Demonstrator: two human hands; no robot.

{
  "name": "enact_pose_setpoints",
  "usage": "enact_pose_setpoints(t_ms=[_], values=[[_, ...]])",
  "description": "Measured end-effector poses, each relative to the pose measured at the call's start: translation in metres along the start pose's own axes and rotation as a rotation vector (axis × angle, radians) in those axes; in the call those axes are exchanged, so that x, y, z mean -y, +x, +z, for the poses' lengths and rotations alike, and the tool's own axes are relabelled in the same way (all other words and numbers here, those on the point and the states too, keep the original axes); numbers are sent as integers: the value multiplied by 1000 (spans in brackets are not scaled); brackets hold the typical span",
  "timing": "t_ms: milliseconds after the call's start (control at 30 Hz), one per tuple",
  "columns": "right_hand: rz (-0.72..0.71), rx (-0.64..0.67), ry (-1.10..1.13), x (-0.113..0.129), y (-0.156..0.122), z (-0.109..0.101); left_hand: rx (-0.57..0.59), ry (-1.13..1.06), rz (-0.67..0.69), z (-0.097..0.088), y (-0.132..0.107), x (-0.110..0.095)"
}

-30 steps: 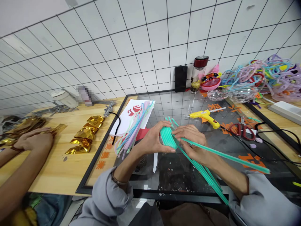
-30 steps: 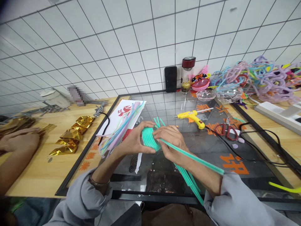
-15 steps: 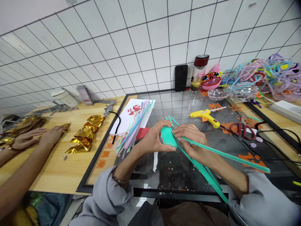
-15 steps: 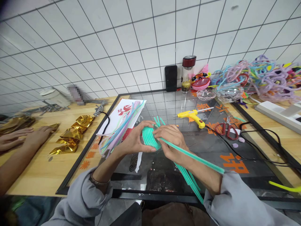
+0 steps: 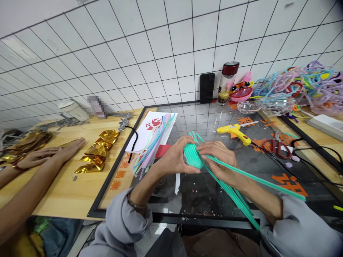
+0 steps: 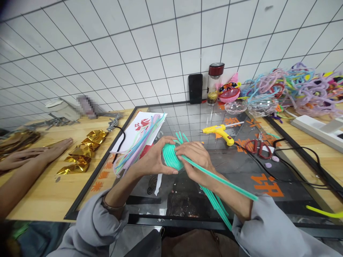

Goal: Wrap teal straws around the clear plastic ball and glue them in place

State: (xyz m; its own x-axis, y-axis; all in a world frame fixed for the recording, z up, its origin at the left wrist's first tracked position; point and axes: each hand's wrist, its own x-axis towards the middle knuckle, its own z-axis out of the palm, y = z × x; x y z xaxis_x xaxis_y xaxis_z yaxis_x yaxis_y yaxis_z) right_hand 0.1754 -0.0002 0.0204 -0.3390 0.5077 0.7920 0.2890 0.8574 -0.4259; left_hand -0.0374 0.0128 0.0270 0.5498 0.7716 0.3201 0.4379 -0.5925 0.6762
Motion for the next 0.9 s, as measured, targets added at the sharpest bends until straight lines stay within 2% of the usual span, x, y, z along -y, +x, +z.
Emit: enact_pose_setpoints(t_ms=[167,333,533,700,900], values=[[-7,1,-16,-3,-4,2,-40,-16,-6,3,1,0],[56,20,-41,-4,-6,1,-62,-85,-66,2,2,-2],[236,54,89,-2,-3,-2,-100,-312,-207,-3,-1,0],[425,143,254,-4,-6,-1,-126,-516,-212,-6,1,3],[574,240,414,-5,-9,0,-133,-783,-212,-5,0,5]])
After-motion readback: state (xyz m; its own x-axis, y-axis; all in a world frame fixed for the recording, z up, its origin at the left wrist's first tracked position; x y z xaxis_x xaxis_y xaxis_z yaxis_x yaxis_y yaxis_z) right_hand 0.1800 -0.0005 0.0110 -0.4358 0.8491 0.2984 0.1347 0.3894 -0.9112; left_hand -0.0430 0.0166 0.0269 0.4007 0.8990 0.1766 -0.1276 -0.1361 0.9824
